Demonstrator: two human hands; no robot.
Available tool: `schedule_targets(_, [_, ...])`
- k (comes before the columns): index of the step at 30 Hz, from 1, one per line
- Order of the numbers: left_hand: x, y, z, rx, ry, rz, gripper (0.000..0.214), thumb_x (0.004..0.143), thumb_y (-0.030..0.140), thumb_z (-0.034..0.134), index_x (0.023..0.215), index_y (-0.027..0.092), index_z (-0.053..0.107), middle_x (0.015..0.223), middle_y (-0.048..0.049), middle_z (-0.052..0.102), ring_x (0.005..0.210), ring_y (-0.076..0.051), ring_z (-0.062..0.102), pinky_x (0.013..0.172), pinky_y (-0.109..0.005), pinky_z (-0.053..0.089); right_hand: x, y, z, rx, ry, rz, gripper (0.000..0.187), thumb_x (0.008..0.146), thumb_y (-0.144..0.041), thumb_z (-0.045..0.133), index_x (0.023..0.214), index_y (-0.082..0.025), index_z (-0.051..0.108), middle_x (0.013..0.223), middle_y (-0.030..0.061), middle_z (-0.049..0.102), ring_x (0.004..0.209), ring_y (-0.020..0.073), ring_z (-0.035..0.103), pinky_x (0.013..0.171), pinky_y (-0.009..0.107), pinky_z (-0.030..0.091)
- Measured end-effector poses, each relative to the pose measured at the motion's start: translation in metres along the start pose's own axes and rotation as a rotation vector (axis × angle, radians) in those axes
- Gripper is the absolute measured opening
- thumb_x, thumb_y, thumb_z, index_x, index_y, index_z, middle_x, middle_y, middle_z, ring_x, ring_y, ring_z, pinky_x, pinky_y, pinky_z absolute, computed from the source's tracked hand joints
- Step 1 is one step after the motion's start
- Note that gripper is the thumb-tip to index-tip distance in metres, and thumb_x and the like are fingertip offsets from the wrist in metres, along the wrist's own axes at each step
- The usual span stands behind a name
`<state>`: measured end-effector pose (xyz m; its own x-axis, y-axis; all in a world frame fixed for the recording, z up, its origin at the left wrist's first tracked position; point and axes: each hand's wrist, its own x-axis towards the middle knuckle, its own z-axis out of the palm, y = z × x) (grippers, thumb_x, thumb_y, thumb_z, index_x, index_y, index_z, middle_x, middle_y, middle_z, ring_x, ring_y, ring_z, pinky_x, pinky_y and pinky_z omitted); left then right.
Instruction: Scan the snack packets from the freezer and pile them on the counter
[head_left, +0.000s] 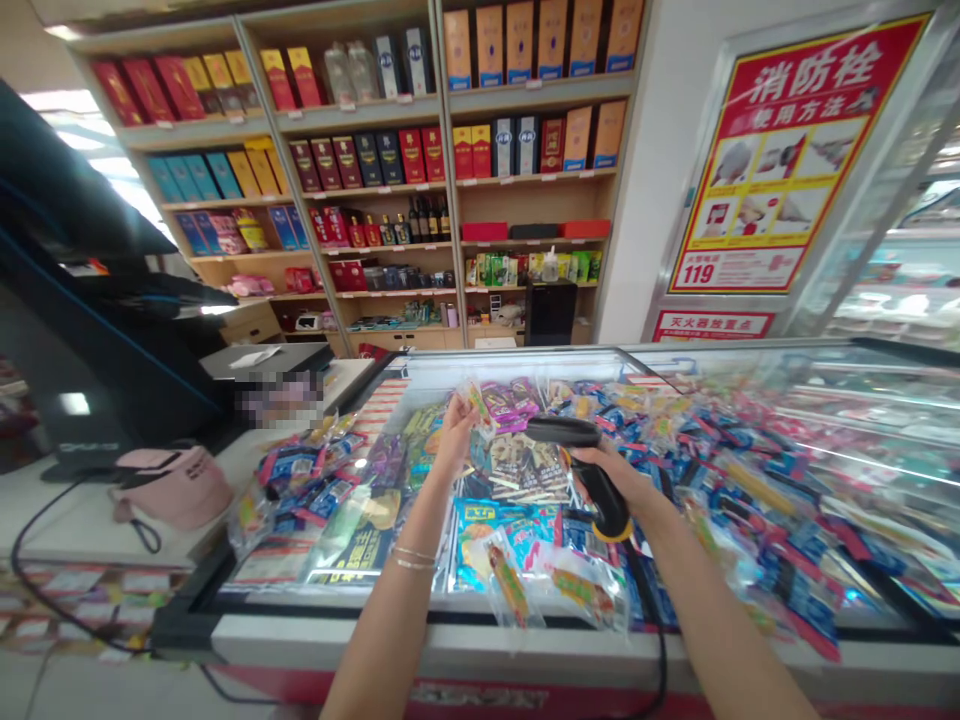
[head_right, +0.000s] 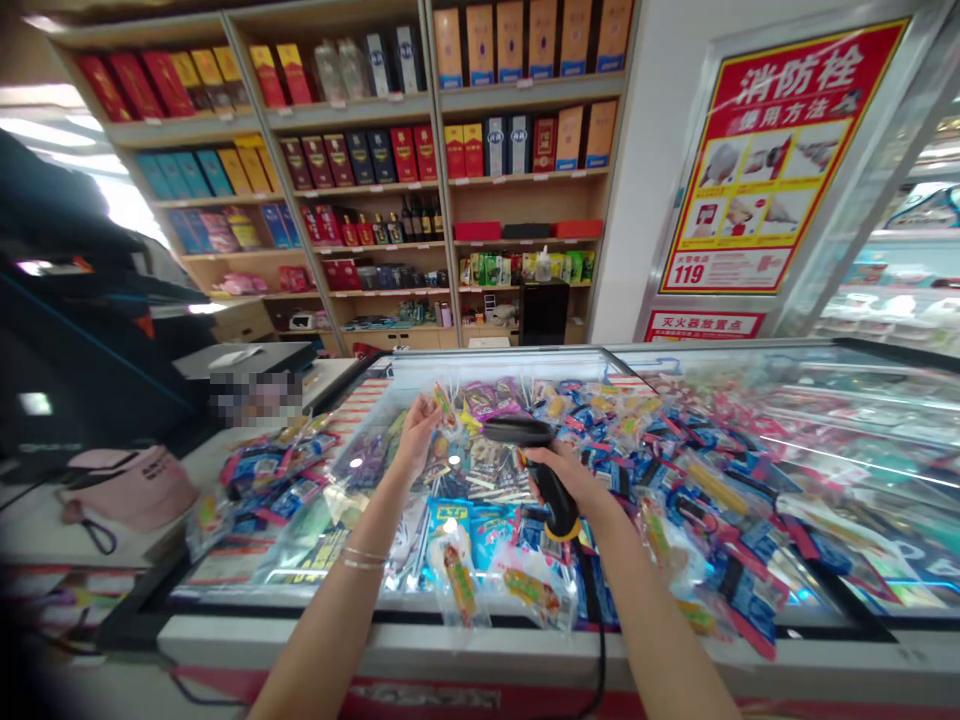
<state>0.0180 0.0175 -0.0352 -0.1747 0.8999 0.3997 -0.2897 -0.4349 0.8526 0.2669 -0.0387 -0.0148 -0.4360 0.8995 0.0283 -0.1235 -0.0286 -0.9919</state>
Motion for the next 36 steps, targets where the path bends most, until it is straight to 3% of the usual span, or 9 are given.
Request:
schedule_targets(8, [-0.006, 0.019, 0.005, -0.023, 0.001, 0.034, 0.041, 0.066, 0.035, 0.073, 0.068, 0.020, 0.035, 0.063, 0.0066, 0.033, 0.055, -0.006, 0.036, 0.055, -0.019, 0.034, -0.007, 0.004, 0.011, -0.020, -0.058, 0.002, 0.021, 0.070, -0.037, 0.063, 0.077, -0.018, 0.057, 0.057, -0.0029, 0.056, 0.035, 0.0094, 0.049, 0.034, 0.021, 0.037])
schedule_targets(19, [-0.010, 0.025, 0.008, -0.015, -0.012, 0.024, 0.040, 0.064, 0.033, 0.073, 0.068, 0.020, 0.035, 0.063, 0.0063, 0.033, 0.056, -0.006, 0.034, 0.055, -0.019, 0.032, -0.007, 0.002, 0.012, 0.010, -0.101, -0.015, 0.020, 0.071, -0.036, 0.063, 0.075, -0.017, 0.058, 0.062, -0.0014, 0.058, 0.033, 0.0083, 0.049, 0.032, 0.021, 0.036])
schedule_targets(25, [-0.008, 0.015, 0.009, 0.007, 0.009, 0.024, 0.038, 0.066, 0.034, 0.071, 0.074, 0.022, 0.036, 0.063, 0.0071, 0.038, 0.055, -0.006, 0.037, 0.054, -0.019, 0.034, -0.006, -0.002, 0.013, -0.010, 0.009, 0.070, 0.023, 0.068, -0.038, 0.064, 0.074, -0.018, 0.055, 0.048, -0.0016, 0.056, 0.033, 0.0102, 0.047, 0.033, 0.021, 0.036])
schedule_targets(28, [-0.007, 0.014, 0.007, 0.056, 0.032, -0.021, 0.036, 0.071, 0.033, 0.067, 0.092, 0.023, 0.039, 0.062, 0.0085, 0.043, 0.053, -0.007, 0.041, 0.054, -0.020, 0.034, -0.006, -0.013, 0.016, -0.037, 0.073, 0.129, 0.024, 0.067, -0.041, 0.063, 0.070, -0.019, 0.054, 0.040, -0.0010, 0.053, 0.032, 0.0111, 0.045, 0.033, 0.021, 0.036])
schedule_targets(32, [-0.009, 0.033, -0.014, 0.153, 0.079, 0.063, 0.049, 0.078, 0.031, 0.062, 0.120, 0.024, 0.037, 0.059, 0.0100, 0.044, 0.052, -0.008, 0.045, 0.057, -0.020, 0.037, -0.006, -0.034, 0.038, 0.000, 0.023, 0.137, 0.024, 0.071, -0.042, 0.060, 0.070, -0.018, 0.056, 0.041, 0.0003, 0.054, 0.033, 0.0109, 0.045, 0.035, 0.021, 0.037])
schedule_targets(36, [-0.018, 0.074, -0.064, 0.423, 0.219, 0.212, 0.040, 0.080, 0.027, 0.060, 0.119, 0.022, 0.050, 0.056, 0.0091, 0.042, 0.049, -0.008, 0.041, 0.055, -0.020, 0.033, 0.005, -0.048, 0.086, 0.070, -0.043, 0.141, 0.023, 0.075, -0.041, 0.055, 0.068, -0.019, 0.056, 0.042, 0.0010, 0.053, 0.035, 0.0116, 0.045, 0.036, 0.022, 0.037])
